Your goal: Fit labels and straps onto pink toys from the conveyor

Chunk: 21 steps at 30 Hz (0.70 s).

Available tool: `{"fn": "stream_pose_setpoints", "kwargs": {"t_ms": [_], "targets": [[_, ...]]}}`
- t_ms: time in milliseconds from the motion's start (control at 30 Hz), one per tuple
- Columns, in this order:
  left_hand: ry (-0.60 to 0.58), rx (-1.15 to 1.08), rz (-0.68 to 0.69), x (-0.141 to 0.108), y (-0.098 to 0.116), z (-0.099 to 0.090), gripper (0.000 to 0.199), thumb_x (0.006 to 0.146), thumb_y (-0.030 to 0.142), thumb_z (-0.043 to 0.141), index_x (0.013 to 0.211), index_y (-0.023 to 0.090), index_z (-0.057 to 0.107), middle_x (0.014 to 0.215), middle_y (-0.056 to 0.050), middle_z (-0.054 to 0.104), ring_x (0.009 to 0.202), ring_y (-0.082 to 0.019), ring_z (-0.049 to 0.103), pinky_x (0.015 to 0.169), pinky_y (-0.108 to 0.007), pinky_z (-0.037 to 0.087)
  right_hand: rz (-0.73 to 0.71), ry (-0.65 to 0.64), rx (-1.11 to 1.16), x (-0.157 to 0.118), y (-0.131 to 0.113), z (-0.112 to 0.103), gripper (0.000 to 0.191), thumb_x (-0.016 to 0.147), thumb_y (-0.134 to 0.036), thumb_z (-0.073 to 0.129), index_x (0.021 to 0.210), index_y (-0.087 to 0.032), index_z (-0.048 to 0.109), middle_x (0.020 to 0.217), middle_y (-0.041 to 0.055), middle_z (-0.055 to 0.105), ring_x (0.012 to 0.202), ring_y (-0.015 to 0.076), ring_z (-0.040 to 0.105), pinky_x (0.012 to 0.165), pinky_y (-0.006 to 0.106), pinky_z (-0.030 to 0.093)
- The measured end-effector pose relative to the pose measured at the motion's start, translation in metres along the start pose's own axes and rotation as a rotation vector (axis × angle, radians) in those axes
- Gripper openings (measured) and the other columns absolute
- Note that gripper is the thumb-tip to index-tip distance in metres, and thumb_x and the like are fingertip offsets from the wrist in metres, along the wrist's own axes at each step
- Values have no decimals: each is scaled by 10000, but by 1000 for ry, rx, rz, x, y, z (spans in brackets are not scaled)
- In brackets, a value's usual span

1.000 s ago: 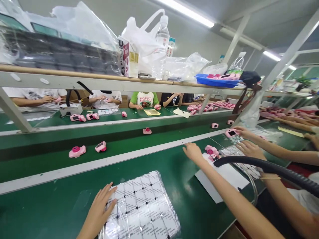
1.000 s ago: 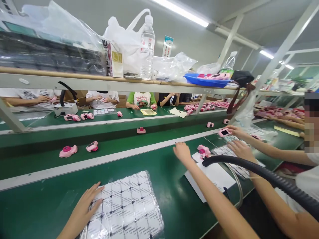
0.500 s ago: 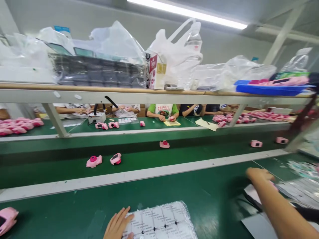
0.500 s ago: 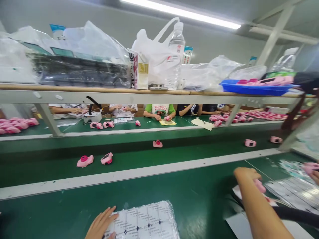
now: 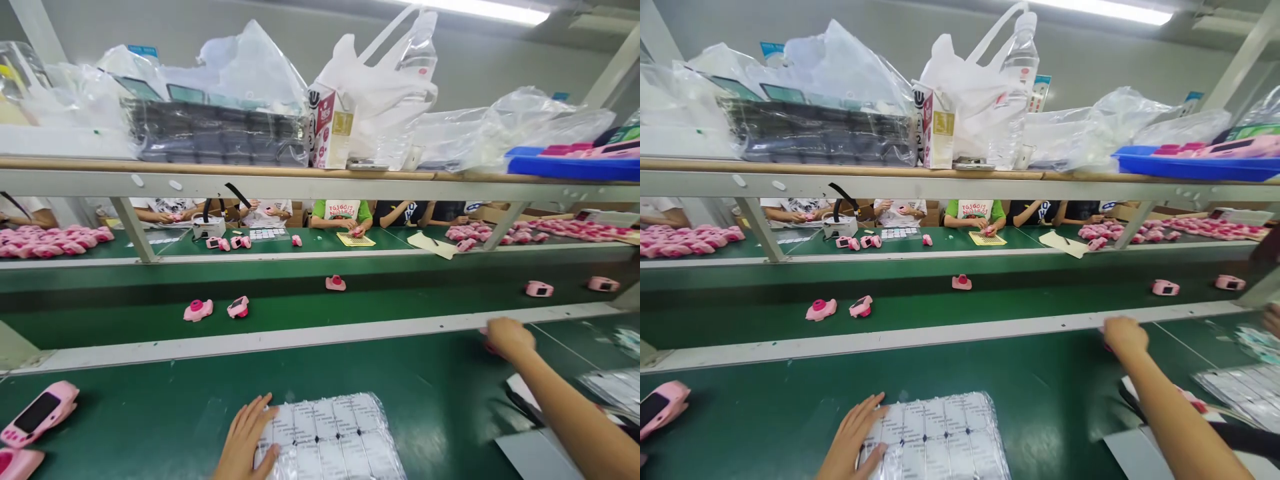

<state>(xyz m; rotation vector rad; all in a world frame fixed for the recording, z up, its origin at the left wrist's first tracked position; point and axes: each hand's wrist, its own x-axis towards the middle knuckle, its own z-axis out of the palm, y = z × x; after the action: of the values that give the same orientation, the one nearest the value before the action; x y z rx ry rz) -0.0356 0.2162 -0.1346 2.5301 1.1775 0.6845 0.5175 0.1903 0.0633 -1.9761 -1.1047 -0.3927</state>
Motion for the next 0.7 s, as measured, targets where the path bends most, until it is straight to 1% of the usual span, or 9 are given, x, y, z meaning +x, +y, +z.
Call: {"fn": "stream_pose_setpoints", "kwargs": {"t_ms": [67, 133, 200, 233, 333, 367, 467, 567, 700], "targets": [[48, -141, -76, 5, 16, -17, 416, 938, 350, 480, 1352, 310, 505, 1473, -72, 493, 1388, -323, 404, 1131, -612, 314, -68, -92, 8, -6, -14, 9, 190, 941, -334, 596, 939, -148, 636, 913, 43, 645, 790, 128, 633, 708, 268, 536], [84, -356, -183, 10, 43, -36, 422, 951, 399, 460, 1363, 306, 472, 1506, -84, 442, 1426, -322, 333, 1157, -625, 231, -172, -171, 36, -25, -39, 15, 201, 922, -335, 621, 881, -139, 631, 839, 21, 638, 758, 129, 625, 728, 293, 535], [63, -674, -301, 11, 80, -54, 475, 951, 478, 451, 1396, 316, 416, 1537, -92, 384, 1432, -320, 311, 1159, -594, 240, -304, -214, 94, -65, -73, 9, 214, 894, -339, 645, 901, -125, 632, 843, 39, 647, 814, 168, 629, 792, 355, 534], [37, -866, -310, 8, 101, -61, 506, 930, 532, 470, 1379, 301, 436, 1514, -111, 413, 1409, -329, 350, 1157, -576, 249, -377, -232, 139, -93, -92, 1, 218, 889, -341, 645, 959, -135, 634, 910, 67, 660, 883, 190, 627, 822, 356, 531], [-142, -1455, -274, -14, 162, -74, 689, 848, 687, 486, 1391, 265, 447, 1464, -148, 473, 1340, -357, 442, 1131, -544, 299, -609, -290, 315, -193, -145, -44, 231, 932, -336, 577, 1114, -196, 600, 1067, 61, 650, 1021, 181, 599, 875, 307, 522], [-222, -1627, -251, -24, 180, -76, 744, 816, 720, 502, 1402, 266, 447, 1461, -141, 480, 1340, -359, 440, 1122, -533, 314, -771, -266, 422, -225, -158, -64, 202, 949, -251, 540, 1124, -171, 600, 1047, 77, 650, 1005, 182, 598, 871, 309, 522], [-363, -2020, -197, -57, 218, -79, 772, 770, 689, 611, 1407, 278, 459, 1415, -113, 533, 1306, -321, 483, 1083, -456, 372, -1002, -303, 564, -292, -177, -117, 211, 925, -113, 528, 1106, -143, 632, 991, 69, 660, 1029, 188, 589, 964, 338, 500], [-286, -2199, -201, -82, 235, -81, 649, 804, 533, 691, 1372, 288, 496, 1356, -72, 568, 1187, -224, 574, 993, -328, 442, -981, -368, 596, -316, -176, -141, 243, 890, -111, 583, 1095, -214, 662, 949, 27, 672, 1040, 185, 594, 992, 331, 499], [-195, -2085, -200, -99, 237, -84, 647, 729, 452, 800, 1301, 301, 537, 1298, -48, 546, 1063, -177, 590, 934, -284, 456, -763, -460, 648, -320, -174, -149, 270, 899, -342, 614, 1134, -214, 646, 993, 67, 642, 1017, 228, 609, 915, 374, 536]]}}
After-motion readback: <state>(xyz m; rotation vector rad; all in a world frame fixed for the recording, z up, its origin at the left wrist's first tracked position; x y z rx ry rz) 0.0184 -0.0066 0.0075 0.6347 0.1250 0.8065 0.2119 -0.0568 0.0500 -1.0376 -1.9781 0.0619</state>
